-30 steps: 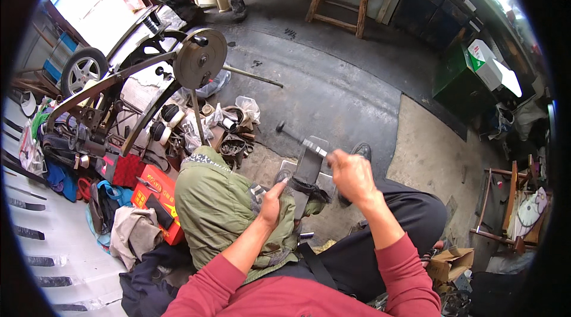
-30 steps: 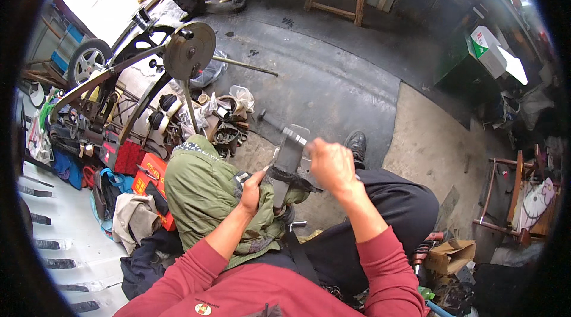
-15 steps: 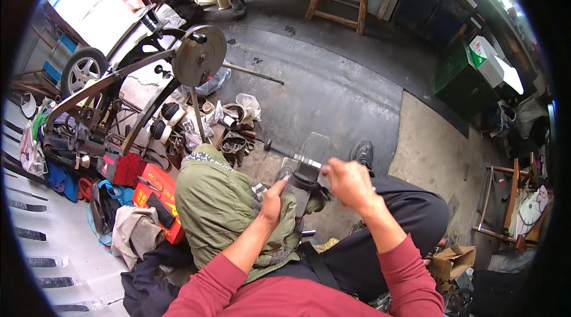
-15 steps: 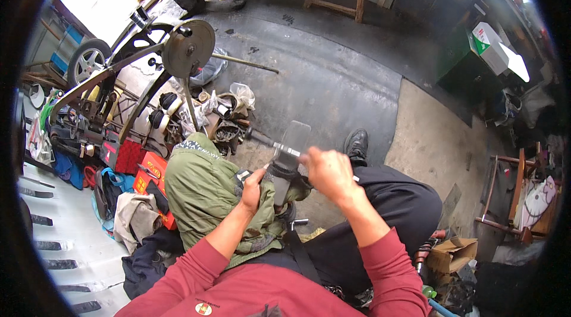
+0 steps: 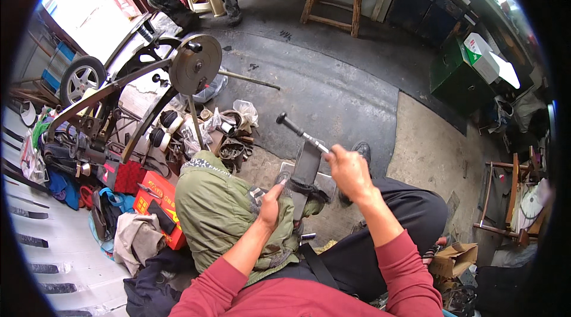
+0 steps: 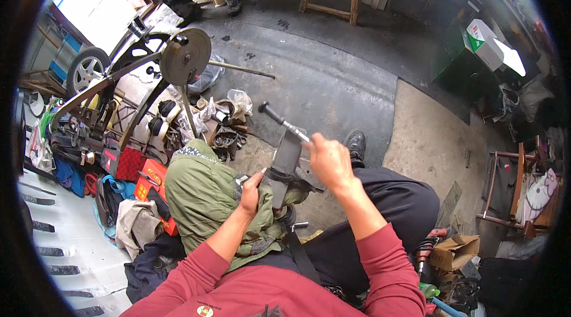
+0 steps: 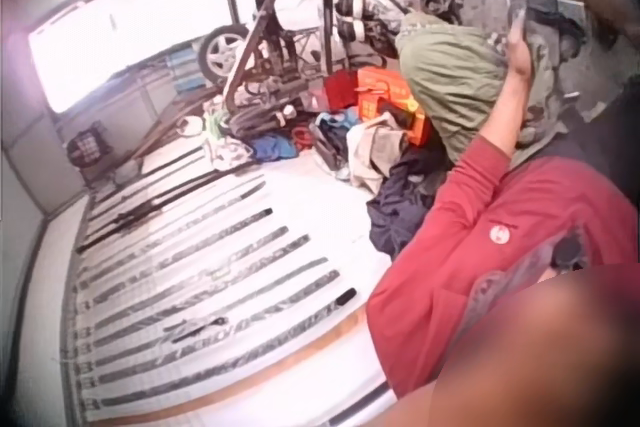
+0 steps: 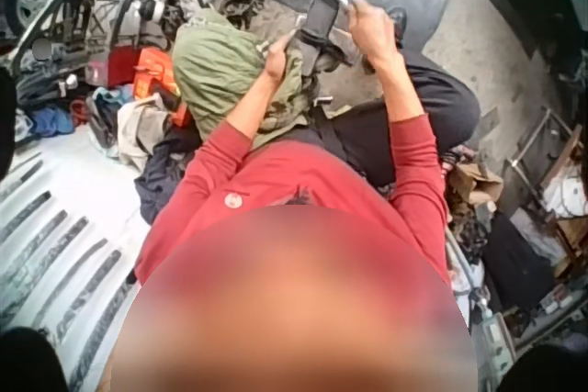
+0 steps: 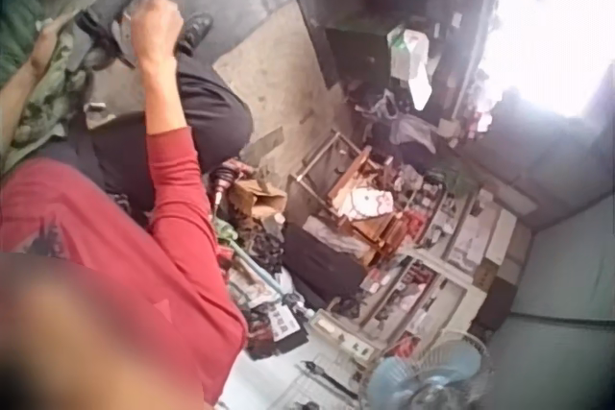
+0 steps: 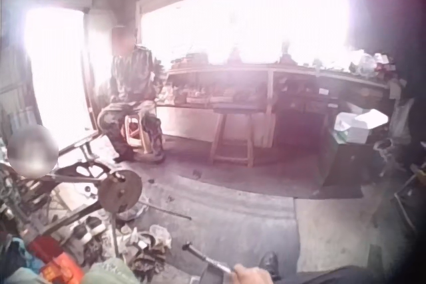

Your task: The person sits on the floor in a workshop and uses a hammer to strike a metal part held in a vise. They then pick up a corded drill, remove the drill bit, and reinsert it, adjusting the chuck with their hands.

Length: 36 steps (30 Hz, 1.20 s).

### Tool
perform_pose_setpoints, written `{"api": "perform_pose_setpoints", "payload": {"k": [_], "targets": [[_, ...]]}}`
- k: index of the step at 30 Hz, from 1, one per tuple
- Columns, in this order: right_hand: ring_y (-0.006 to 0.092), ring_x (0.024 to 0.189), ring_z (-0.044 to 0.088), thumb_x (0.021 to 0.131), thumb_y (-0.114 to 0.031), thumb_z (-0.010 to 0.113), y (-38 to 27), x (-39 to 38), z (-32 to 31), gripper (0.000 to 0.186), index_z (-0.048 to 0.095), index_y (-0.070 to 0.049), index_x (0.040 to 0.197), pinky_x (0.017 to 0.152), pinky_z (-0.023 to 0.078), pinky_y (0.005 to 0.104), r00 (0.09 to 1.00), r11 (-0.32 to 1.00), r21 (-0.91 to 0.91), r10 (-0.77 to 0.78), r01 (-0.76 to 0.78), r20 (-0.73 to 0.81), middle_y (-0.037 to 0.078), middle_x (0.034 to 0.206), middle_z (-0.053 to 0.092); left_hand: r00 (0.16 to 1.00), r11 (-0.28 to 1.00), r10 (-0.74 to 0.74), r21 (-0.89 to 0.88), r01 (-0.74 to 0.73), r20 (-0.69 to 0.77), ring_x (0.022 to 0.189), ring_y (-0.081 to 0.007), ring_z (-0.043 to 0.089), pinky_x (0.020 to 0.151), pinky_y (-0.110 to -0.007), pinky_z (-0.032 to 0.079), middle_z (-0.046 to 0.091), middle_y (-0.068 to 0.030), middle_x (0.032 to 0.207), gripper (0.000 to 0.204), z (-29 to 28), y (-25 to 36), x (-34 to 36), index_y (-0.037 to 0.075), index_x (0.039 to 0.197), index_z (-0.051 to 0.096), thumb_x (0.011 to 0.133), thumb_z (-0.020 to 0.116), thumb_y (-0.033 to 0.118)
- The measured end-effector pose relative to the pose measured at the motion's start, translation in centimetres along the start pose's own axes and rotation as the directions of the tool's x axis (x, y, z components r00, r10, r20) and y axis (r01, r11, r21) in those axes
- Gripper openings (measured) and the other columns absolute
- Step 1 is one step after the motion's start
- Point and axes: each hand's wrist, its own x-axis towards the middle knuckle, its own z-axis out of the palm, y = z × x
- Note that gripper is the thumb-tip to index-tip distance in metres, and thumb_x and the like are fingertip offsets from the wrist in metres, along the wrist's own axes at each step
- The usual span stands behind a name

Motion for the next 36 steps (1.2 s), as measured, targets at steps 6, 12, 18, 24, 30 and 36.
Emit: {"api": "perform_pose_setpoints", "payload": {"k": [6,12,18,24,30,36], "targets": [[0.0456,0.073,0.068,0.095,-0.026,0.07,0.0,-0.2,-0.3,0.024,0.063,-0.005,0.085,0.064,0.053,0.0538,0.981,0.997,-0.034,-0.068,0.075,0.183,0.023,0.072,0.067,0.988,0.992,0.123,0.048,-0.119,-0.091,0.1,-0.0163,0.066,0.091,-0.03,0.051,0.072,-0.0057,0.117,0.039,-0.2,-0.7,0.1,0.001,0.127,0.067,0.106,0.049,0.029],[0.0459,0.073,0.066,0.094,-0.026,0.072,0.0,-0.1,-0.4,0.023,0.064,-0.005,0.087,0.062,0.051,0.0531,0.994,0.996,-0.071,-0.039,0.046,0.099,0.023,0.07,0.064,0.98,0.993,0.112,0.053,-0.105,-0.167,0.098,-0.0156,0.067,0.089,-0.03,0.052,0.072,-0.005,0.115,0.037,1.1,-0.2,0.0,0.003,0.124,0.068,0.107,0.048,0.029],[0.0428,0.075,0.067,0.092,-0.027,0.074,1.2,0.4,-0.1,0.021,0.07,-0.006,0.093,0.063,0.051,0.0496,0.974,0.988,-0.079,-0.144,0.132,-0.177,0.02,0.075,0.067,0.993,1.0,0.007,0.017,-0.005,-0.115,0.062,-0.0219,0.067,0.056,-0.035,0.055,0.072,-0.0079,0.085,0.039,3.0,0.6,-1.2,0.005,0.113,0.067,0.105,0.048,0.038],[0.0209,0.053,0.059,0.104,-0.031,0.061,3.5,1.8,-0.3,0.031,0.069,-0.003,0.096,0.054,0.046,0.037,0.963,0.864,0.428,0.217,-0.265,0.158,0.009,0.063,0.06,0.99,0.998,0.009,0.057,-0.001,-0.143,0.074,-0.0218,0.067,0.066,-0.036,0.053,0.071,-0.0085,0.096,0.041,2.0,0.3,-0.5,0.004,0.12,0.065,0.106,0.043,0.035],[0.005,0.047,0.035,0.111,-0.04,0.049,2.3,0.6,-1.0,0.04,0.062,-0.008,0.089,0.043,0.026,0.0237,0.814,0.31,0.754,0.171,-0.579,0.555,-0.004,0.059,0.048,0.988,0.989,0.133,0.067,-0.128,-0.075,0.106,-0.015,0.064,0.097,-0.029,0.047,0.07,-0.0048,0.121,0.04,-0.2,-0.6,0.3,0.0,0.128,0.066,0.107,0.048,0.028],[0.0062,0.044,0.035,0.111,-0.04,0.05,1.8,0.7,-1.6,0.04,0.056,-0.011,0.083,0.041,0.026,0.0242,0.784,0.222,0.754,0.097,-0.618,0.614,-0.002,0.058,0.049,0.997,0.997,0.078,-0.006,-0.078,0.005,0.108,-0.0191,0.065,0.1,-0.032,0.048,0.07,-0.0076,0.124,0.042,0.3,-0.2,0.0,0.001,0.132,0.064,0.107,0.041,0.026]]}}
